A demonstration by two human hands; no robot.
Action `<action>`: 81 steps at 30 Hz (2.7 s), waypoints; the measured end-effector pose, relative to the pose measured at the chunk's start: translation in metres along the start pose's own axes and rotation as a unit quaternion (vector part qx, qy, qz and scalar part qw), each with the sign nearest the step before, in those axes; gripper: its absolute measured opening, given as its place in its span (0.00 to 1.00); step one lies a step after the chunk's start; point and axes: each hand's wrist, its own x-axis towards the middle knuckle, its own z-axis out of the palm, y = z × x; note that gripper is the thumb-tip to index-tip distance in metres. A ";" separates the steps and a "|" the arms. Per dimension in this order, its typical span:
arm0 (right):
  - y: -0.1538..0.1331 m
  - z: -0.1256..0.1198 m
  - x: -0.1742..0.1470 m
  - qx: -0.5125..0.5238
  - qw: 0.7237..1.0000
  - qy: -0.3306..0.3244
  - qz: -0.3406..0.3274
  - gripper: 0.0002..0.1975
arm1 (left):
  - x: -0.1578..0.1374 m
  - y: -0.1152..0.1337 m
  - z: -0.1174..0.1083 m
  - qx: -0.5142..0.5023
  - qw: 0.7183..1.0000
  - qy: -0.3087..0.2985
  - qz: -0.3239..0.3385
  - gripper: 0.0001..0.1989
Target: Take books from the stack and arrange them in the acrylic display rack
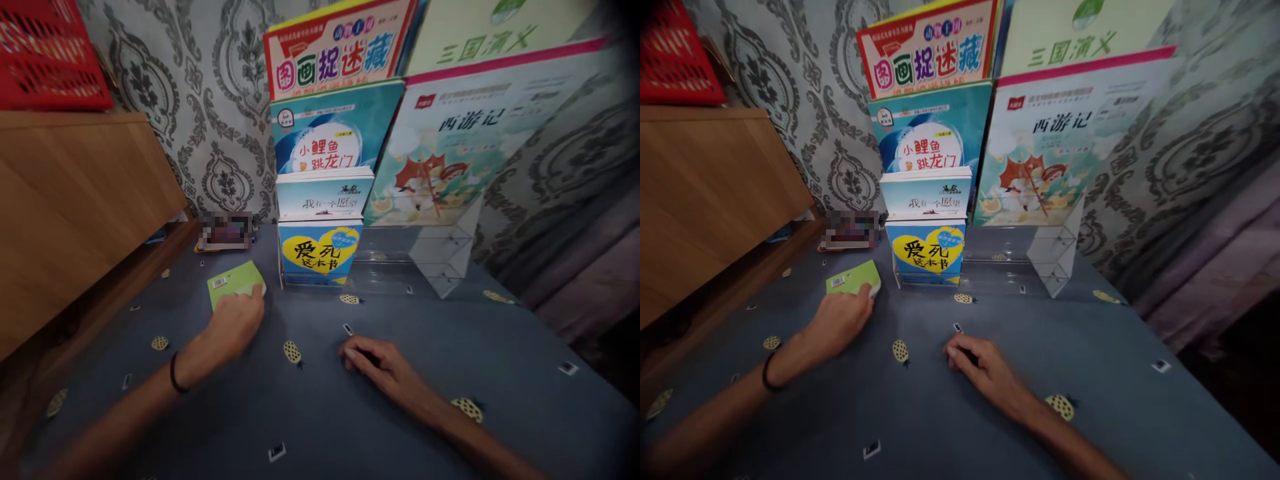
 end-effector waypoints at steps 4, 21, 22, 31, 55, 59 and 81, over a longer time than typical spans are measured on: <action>-0.003 0.000 0.001 -0.001 1.000 0.002 0.001 0.23 | -0.030 0.027 0.007 -0.101 0.989 -0.021 0.103 0.15; -0.007 0.002 -0.003 -0.052 0.993 0.096 -0.048 0.18 | -0.027 -0.021 0.058 -0.180 0.981 0.036 -0.055 0.13; -0.006 0.002 -0.003 -0.060 0.990 0.115 -0.059 0.17 | -0.033 -0.013 0.055 -0.188 0.981 0.017 -0.049 0.13; 0.002 0.008 -0.011 -0.195 0.955 0.144 -0.169 0.13 | -0.053 0.063 0.035 -0.098 0.994 0.037 0.042 0.11; -0.003 0.018 -0.011 -0.347 0.925 0.009 -0.154 0.17 | -0.048 0.062 0.089 -0.140 0.977 0.142 0.073 0.25; -0.019 0.040 -0.006 -0.372 0.913 -0.036 -0.165 0.18 | -0.049 0.065 0.089 -0.157 0.972 0.163 0.067 0.24; 0.020 -0.007 -0.036 -0.344 0.935 0.019 -0.083 0.26 | -0.051 0.062 0.092 -0.172 0.964 0.189 0.078 0.23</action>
